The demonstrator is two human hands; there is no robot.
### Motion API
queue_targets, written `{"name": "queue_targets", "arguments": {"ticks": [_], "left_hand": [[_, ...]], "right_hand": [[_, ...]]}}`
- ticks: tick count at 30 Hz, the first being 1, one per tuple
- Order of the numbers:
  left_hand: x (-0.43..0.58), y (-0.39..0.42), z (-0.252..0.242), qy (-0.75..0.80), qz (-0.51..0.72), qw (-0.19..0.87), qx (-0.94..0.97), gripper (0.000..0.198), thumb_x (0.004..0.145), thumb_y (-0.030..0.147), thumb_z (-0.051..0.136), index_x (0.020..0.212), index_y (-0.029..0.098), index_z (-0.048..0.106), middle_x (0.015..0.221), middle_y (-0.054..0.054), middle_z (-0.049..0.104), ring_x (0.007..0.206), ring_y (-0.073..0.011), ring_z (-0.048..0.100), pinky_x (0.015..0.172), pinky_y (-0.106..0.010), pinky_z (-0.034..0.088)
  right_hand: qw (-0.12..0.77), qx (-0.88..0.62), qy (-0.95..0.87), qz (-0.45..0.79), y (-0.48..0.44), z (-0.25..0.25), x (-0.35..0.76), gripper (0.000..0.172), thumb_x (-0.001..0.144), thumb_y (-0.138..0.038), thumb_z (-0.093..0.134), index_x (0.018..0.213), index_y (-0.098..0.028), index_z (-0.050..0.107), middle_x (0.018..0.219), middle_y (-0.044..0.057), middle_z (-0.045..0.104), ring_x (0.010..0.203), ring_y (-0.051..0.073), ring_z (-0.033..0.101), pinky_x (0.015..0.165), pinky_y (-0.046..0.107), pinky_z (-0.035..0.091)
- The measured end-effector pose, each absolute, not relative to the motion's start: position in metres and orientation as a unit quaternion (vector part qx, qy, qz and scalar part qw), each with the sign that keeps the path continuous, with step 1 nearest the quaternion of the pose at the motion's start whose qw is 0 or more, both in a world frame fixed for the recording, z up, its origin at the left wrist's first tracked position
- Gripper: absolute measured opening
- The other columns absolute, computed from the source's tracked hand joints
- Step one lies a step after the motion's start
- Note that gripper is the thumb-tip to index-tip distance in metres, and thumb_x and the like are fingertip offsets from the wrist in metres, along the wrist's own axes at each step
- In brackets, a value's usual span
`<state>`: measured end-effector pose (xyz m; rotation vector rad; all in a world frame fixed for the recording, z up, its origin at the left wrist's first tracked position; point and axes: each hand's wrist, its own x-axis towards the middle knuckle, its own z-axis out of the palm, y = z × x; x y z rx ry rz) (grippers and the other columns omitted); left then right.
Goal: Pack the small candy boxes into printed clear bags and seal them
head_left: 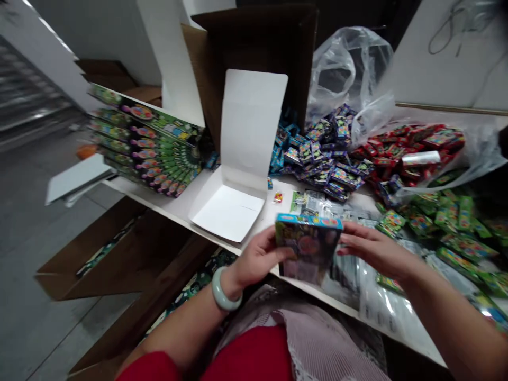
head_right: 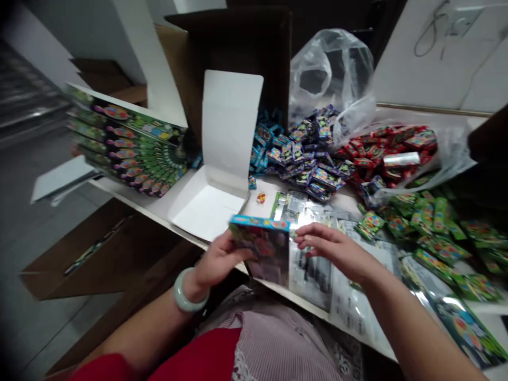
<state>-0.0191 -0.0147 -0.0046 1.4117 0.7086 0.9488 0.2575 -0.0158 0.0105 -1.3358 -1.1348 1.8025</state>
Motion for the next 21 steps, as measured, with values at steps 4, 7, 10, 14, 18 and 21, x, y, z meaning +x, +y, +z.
{"name": "queue_targets", "arguments": {"ticks": [4, 7, 10, 14, 18, 21], "left_hand": [[-0.081, 0.034, 0.018, 0.371, 0.465, 0.28, 0.753, 0.031, 0.089, 0.024, 0.058, 0.12, 0.021, 0.059, 0.117, -0.009, 0.064, 0.11, -0.0229, 0.059, 0.098, -0.038, 0.047], [-0.116, 0.076, -0.001, 0.395, 0.368, 0.091, 0.837, 0.033, 0.092, 0.017, 0.044, 0.122, 0.021, 0.056, 0.12, -0.011, 0.062, 0.115, -0.0215, 0.056, 0.101, -0.04, 0.045], [-0.132, 0.104, -0.035, 0.421, 0.316, 0.045, 0.849, 0.033, 0.089, 0.014, 0.043, 0.115, 0.02, 0.063, 0.113, -0.012, 0.061, 0.111, -0.0233, 0.056, 0.098, -0.043, 0.046], [-0.139, 0.113, -0.061, 0.478, 0.283, 0.001, 0.832, 0.035, 0.087, 0.013, 0.046, 0.115, 0.02, 0.065, 0.097, -0.011, 0.057, 0.101, -0.0263, 0.052, 0.094, -0.047, 0.043], [-0.14, 0.111, -0.064, 0.516, 0.234, -0.021, 0.824, 0.037, 0.088, 0.013, 0.044, 0.119, 0.021, 0.063, 0.097, -0.012, 0.054, 0.1, -0.0274, 0.049, 0.094, -0.046, 0.041], [-0.133, 0.111, -0.066, 0.518, 0.179, -0.013, 0.836, 0.036, 0.089, 0.013, 0.044, 0.117, 0.022, 0.063, 0.096, -0.011, 0.055, 0.1, -0.0271, 0.049, 0.093, -0.044, 0.041]], "right_hand": [[0.358, -0.574, -0.488, 0.552, -0.015, -0.005, 0.262, 0.043, 0.073, -0.056, 0.07, 0.097, -0.02, 0.065, 0.094, 0.009, 0.068, 0.091, 0.024, 0.063, 0.079, 0.035, 0.05], [0.311, -0.562, -0.557, 0.527, -0.02, -0.021, 0.243, 0.038, 0.076, -0.056, 0.065, 0.093, -0.021, 0.065, 0.088, 0.007, 0.068, 0.085, 0.023, 0.063, 0.079, 0.036, 0.049], [0.25, -0.52, -0.625, 0.525, -0.026, -0.027, 0.215, 0.029, 0.084, -0.048, 0.056, 0.091, -0.021, 0.063, 0.086, 0.005, 0.067, 0.082, 0.021, 0.062, 0.075, 0.034, 0.048], [0.195, -0.485, -0.682, 0.512, -0.029, -0.025, 0.193, 0.02, 0.088, -0.037, 0.052, 0.092, -0.021, 0.063, 0.09, 0.004, 0.068, 0.084, 0.02, 0.061, 0.072, 0.031, 0.046], [0.163, -0.478, -0.696, 0.51, -0.027, -0.029, 0.195, 0.018, 0.089, -0.034, 0.05, 0.094, -0.021, 0.062, 0.092, 0.004, 0.067, 0.084, 0.02, 0.061, 0.072, 0.031, 0.047], [0.152, -0.475, -0.699, 0.512, -0.026, -0.033, 0.195, 0.017, 0.089, -0.032, 0.049, 0.095, -0.022, 0.061, 0.092, 0.004, 0.067, 0.084, 0.019, 0.061, 0.073, 0.031, 0.047]]}}
